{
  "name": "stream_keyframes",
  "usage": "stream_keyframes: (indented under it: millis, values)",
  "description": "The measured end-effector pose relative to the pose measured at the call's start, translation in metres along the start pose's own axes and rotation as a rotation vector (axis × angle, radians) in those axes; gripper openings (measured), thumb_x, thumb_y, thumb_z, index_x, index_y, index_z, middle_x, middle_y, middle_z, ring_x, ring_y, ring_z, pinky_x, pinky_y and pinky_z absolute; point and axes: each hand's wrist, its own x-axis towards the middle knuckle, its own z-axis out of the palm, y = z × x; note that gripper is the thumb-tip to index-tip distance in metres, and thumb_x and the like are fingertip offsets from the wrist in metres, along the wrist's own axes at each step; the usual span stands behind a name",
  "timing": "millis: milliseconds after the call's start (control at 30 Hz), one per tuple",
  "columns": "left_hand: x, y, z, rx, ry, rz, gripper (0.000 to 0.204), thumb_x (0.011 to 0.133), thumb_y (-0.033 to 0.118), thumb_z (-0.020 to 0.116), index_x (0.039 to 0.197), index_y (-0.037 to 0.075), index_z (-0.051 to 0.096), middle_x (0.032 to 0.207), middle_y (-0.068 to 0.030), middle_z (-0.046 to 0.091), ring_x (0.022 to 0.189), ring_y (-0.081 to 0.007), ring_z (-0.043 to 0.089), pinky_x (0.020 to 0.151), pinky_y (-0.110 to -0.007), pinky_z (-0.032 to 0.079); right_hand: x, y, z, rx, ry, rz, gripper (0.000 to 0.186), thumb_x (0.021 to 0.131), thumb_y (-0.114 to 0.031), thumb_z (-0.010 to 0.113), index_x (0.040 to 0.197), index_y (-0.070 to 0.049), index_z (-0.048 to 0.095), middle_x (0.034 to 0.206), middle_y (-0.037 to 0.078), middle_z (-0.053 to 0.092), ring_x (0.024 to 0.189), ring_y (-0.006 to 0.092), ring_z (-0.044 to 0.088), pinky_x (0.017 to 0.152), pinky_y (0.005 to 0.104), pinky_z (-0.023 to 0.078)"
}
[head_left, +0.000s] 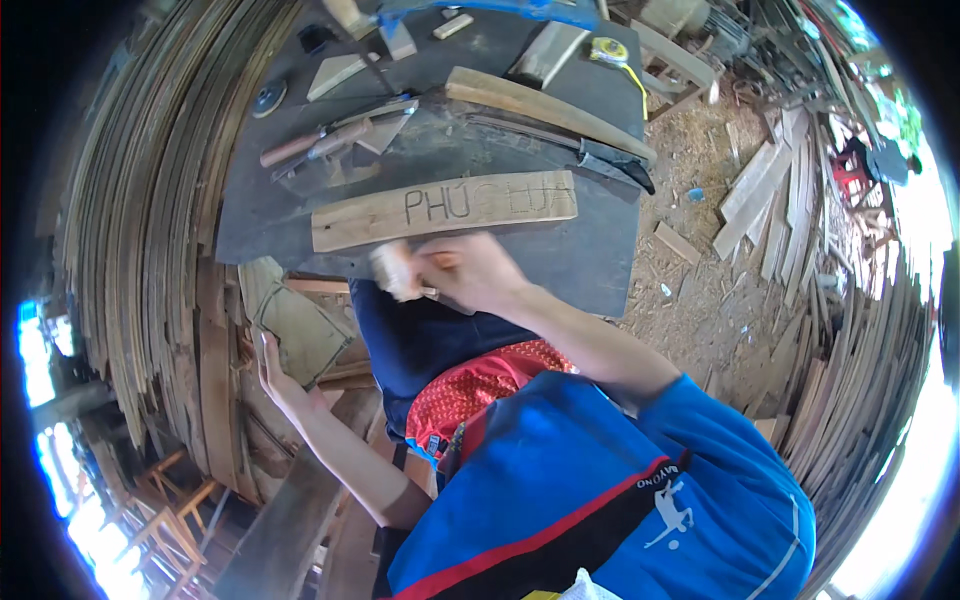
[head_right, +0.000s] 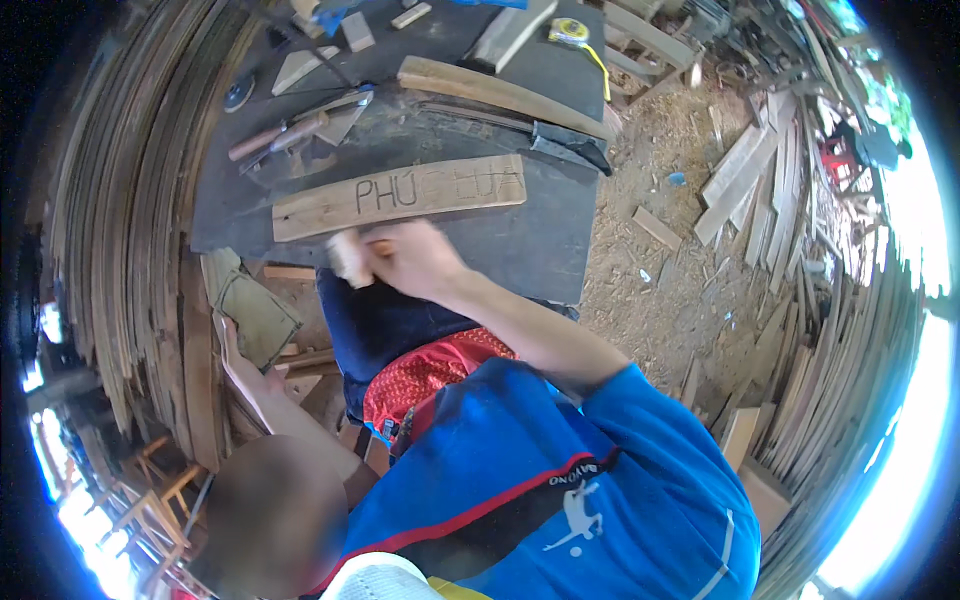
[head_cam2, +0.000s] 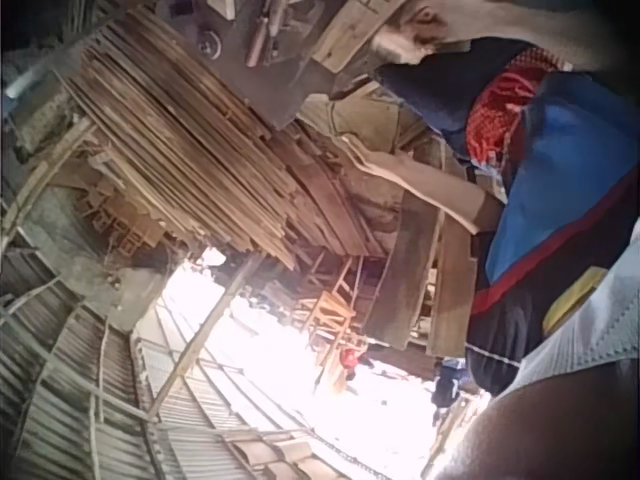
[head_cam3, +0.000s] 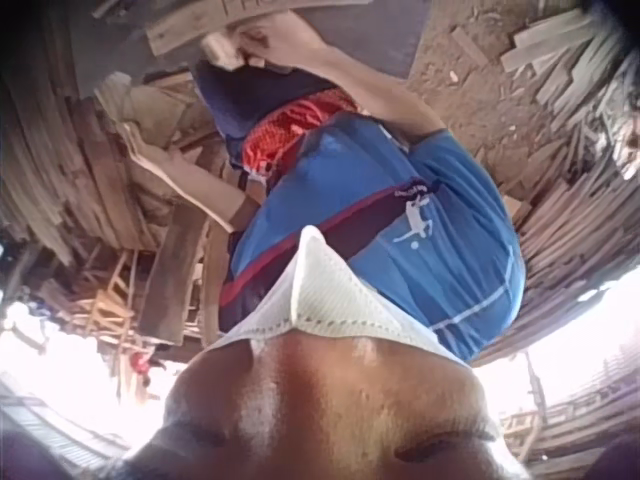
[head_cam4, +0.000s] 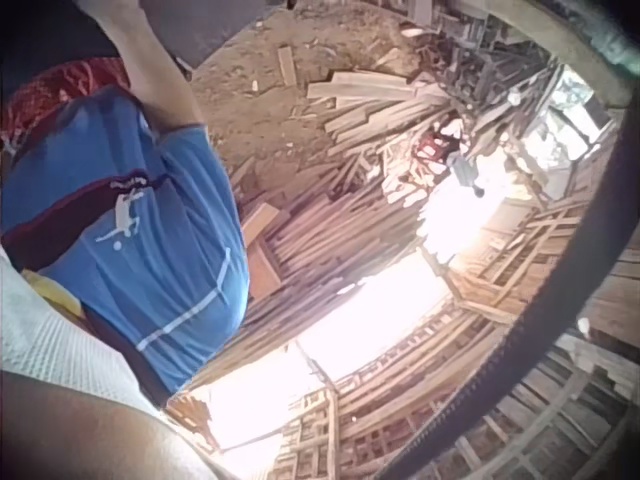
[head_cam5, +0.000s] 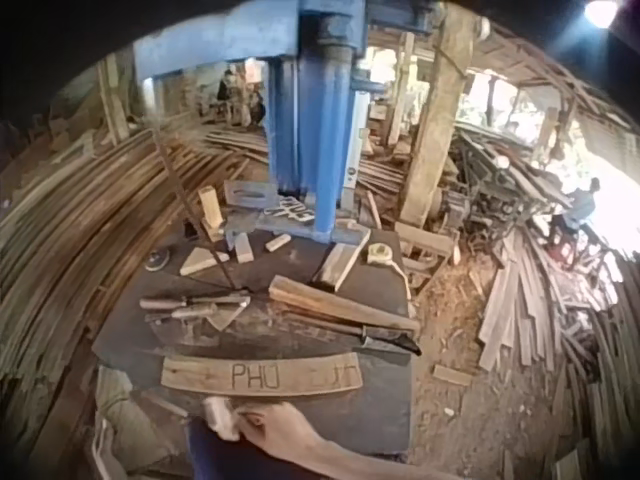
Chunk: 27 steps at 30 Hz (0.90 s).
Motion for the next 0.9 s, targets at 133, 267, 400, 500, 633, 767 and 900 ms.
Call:
stream_keyframes:
  millis: [133, 267, 400, 500, 633, 767, 900]
  values:
    - [-0.009, -0.004, 0.018, 0.013, 0.149, -0.091, 0.054, 0.09, 0.031, 0.076, 0.134, 0.002, 0.063, 0.13, -0.0126, 0.065, 0.117, -0.0273, 0.063, 0.102, -0.042, 0.049, -0.087, 0.016, -0.093, -0.155, 0.317, 0.363, 0.024, 0.096, -0.026, 0.07, 0.106, -0.006, 0.078, 0.082, 0.007, 0.077, 0.072, 0.0141, 0.071, 0.068, 0.0297, 0.057]
    - [0.001, -0.027, 0.023, 0.064, 0.147, -0.093, 0.047, 0.091, 0.03, 0.076, 0.126, 0.0, 0.068, 0.122, -0.0096, 0.069, 0.112, -0.0224, 0.065, 0.098, -0.037, 0.051, -0.192, 0.045, -0.238, -0.351, 0.64, 0.511, 0.027, 0.101, -0.025, 0.064, 0.111, -0.004, 0.077, 0.073, 0.002, 0.069, 0.061, 0.0058, 0.059, 0.055, 0.0235, 0.048]
    - [-0.005, -0.032, 0.04, 0.011, 0.011, -0.125, 0.045, 0.092, 0.028, 0.076, 0.125, -0.001, 0.068, 0.119, -0.0079, 0.07, 0.108, -0.0187, 0.066, 0.096, -0.034, 0.051, -0.182, -0.004, -0.272, -0.283, 0.825, 0.48, 0.027, 0.101, -0.022, 0.064, 0.113, 0.0, 0.073, 0.066, 0.0, 0.061, 0.057, 0.0057, 0.054, 0.05, 0.0206, 0.038]
    - [-0.004, -0.026, 0.043, 0.03, -0.02, -0.078, 0.043, 0.092, 0.027, 0.077, 0.124, -0.001, 0.069, 0.118, -0.0072, 0.071, 0.109, -0.0174, 0.065, 0.098, -0.032, 0.048, -0.112, -0.01, -0.24, -0.099, 0.791, 0.378, 0.026, 0.1, -0.028, 0.067, 0.108, -0.005, 0.076, 0.072, 0.0, 0.066, 0.06, 0.0058, 0.058, 0.052, 0.0202, 0.043]
    - [-0.015, -0.015, 0.03, 0.083, 0.03, -0.039, 0.038, 0.093, 0.027, 0.076, 0.121, 0.001, 0.07, 0.115, -0.0044, 0.071, 0.109, -0.0138, 0.062, 0.1, -0.029, 0.044, 0.017, -0.012, -0.147, 0.076, 0.43, 0.038, 0.023, 0.102, -0.02, 0.067, 0.112, 0.0, 0.073, 0.077, 0.003, 0.069, 0.067, 0.0078, 0.064, 0.06, 0.0225, 0.049]
    - [-0.024, -0.009, 0.015, 0.032, 0.069, -0.037, 0.035, 0.095, 0.025, 0.074, 0.12, 0.0, 0.07, 0.113, -0.003, 0.071, 0.108, -0.012, 0.062, 0.099, -0.028, 0.044, 0.102, -0.008, -0.059, 0.327, 0.251, -0.183, 0.022, 0.103, -0.011, 0.062, 0.12, 0.0, 0.071, 0.089, 0.005, 0.073, 0.079, 0.0096, 0.067, 0.071, 0.0243, 0.054]
    - [-0.034, -0.016, -0.002, -0.042, 0.045, -0.014, 0.033, 0.096, 0.024, 0.072, 0.118, 0.0, 0.07, 0.111, -0.0045, 0.071, 0.106, -0.0123, 0.064, 0.095, -0.029, 0.048, 0.128, 0.031, -0.003, 0.354, 0.155, -0.244, 0.023, 0.1, -0.008, 0.064, 0.12, 0.001, 0.072, 0.102, 0.006, 0.076, 0.087, 0.0102, 0.068, 0.077, 0.0263, 0.054]
